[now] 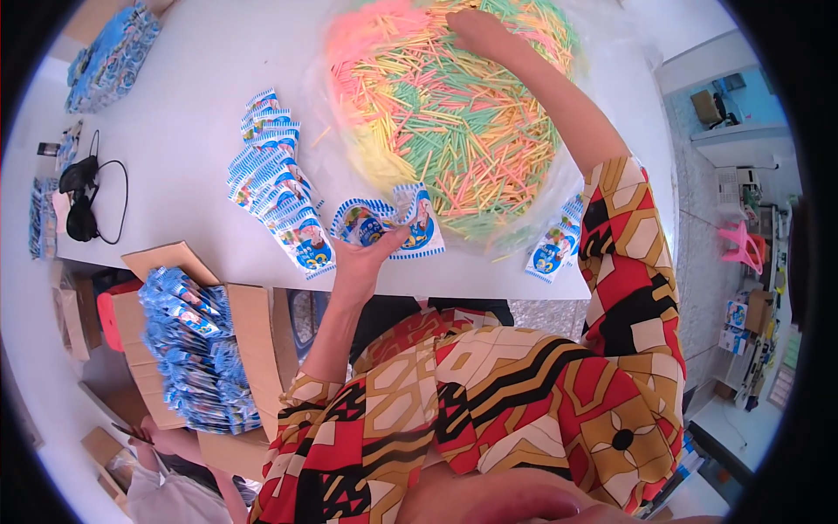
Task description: Manually packing small colorful plastic items into individual plastic bags on a table.
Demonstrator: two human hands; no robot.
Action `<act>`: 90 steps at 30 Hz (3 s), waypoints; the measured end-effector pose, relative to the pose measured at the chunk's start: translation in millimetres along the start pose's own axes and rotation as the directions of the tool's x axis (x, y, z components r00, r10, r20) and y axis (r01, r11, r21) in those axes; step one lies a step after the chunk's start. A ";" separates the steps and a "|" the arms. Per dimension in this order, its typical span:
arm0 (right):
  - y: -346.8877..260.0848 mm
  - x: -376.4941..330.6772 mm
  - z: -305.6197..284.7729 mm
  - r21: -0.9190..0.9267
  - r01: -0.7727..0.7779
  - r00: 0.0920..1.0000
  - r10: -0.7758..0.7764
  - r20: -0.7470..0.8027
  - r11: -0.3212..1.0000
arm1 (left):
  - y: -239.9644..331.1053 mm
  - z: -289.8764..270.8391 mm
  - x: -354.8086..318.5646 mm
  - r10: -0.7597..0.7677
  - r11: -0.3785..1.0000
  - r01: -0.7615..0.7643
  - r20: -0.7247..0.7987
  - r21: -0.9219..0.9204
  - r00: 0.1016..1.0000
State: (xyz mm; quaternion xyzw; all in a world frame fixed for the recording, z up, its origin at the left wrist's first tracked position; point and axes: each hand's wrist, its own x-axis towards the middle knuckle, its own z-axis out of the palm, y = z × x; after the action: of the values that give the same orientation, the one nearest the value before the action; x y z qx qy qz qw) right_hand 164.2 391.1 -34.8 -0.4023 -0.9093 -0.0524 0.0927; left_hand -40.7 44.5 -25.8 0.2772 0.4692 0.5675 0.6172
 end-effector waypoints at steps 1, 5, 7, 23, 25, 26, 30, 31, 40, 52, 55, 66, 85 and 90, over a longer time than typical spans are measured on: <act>10.3 6.6 9.6 -0.102 -0.025 0.997 0.033 0.076 0.994 | -1.2 2.8 1.5 -0.004 1.000 0.004 0.018 0.007 1.000; 1.4 4.7 34.3 -0.176 0.153 0.896 -0.211 -0.390 0.972 | -2.3 1.2 2.5 -0.006 1.000 0.006 0.013 0.020 1.000; -1.9 12.0 34.3 -0.133 0.087 0.955 -0.121 -0.269 0.987 | -0.3 1.8 1.9 0.010 1.000 -0.010 0.010 0.009 1.000; -29.6 -121.8 -64.5 0.855 -0.341 0.915 0.345 0.207 0.390 | 14.4 12.6 -7.1 0.098 0.992 -0.098 0.011 0.076 0.995; -42.2 -145.7 -45.5 0.693 -0.459 0.884 0.360 0.297 0.556 | 18.6 17.8 -7.6 0.100 0.989 -0.101 0.014 0.107 0.995; -46.4 -158.7 -41.9 0.474 -0.537 0.842 0.410 0.350 0.698 | 20.6 26.9 -6.6 0.140 0.988 -0.144 0.059 0.064 0.988; -68.8 -170.6 -64.7 0.510 -0.504 0.864 0.405 0.299 0.697 | 20.5 30.1 -12.1 0.167 0.982 -0.175 0.102 0.074 0.981; -74.8 -172.0 -79.3 0.691 -0.419 0.884 0.438 0.163 0.589 | 19.3 28.9 -13.4 0.171 0.976 -0.183 0.097 0.121 0.980; -164.0 -196.9 -198.0 0.996 0.089 0.967 0.241 -0.082 -0.019 | 14.7 38.9 -23.4 0.226 0.952 -0.252 0.156 0.173 0.962; -178.3 -212.4 -191.9 0.994 -0.100 0.993 0.065 0.102 -0.032 | 12.0 45.1 -36.3 0.239 0.944 -0.269 0.163 0.190 0.957; -176.1 -216.7 -196.1 0.981 -0.183 0.979 0.104 0.176 0.061 | 10.6 47.4 -36.4 0.239 0.948 -0.268 0.173 0.171 0.955; -164.8 -209.6 -189.8 0.744 0.611 0.791 -0.250 -0.559 0.269 | 5.2 43.9 -37.2 0.364 0.698 -0.471 0.299 0.540 0.882; -180.8 -220.0 -202.5 0.830 -0.038 0.999 0.013 0.037 0.557 | 2.9 56.2 -39.0 0.257 0.940 -0.296 0.216 0.172 0.942; -173.8 -226.8 -170.2 0.688 0.189 0.981 -0.101 -0.167 0.701 | 4.3 58.6 -38.0 0.263 0.930 -0.305 0.212 0.204 0.941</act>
State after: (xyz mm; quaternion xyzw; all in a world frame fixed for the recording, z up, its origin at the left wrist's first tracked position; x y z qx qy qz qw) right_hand 206.4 81.9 80.2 -0.2605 -0.8829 0.2653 0.2867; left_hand 12.9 20.1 11.8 0.4634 0.4295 0.5643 0.5314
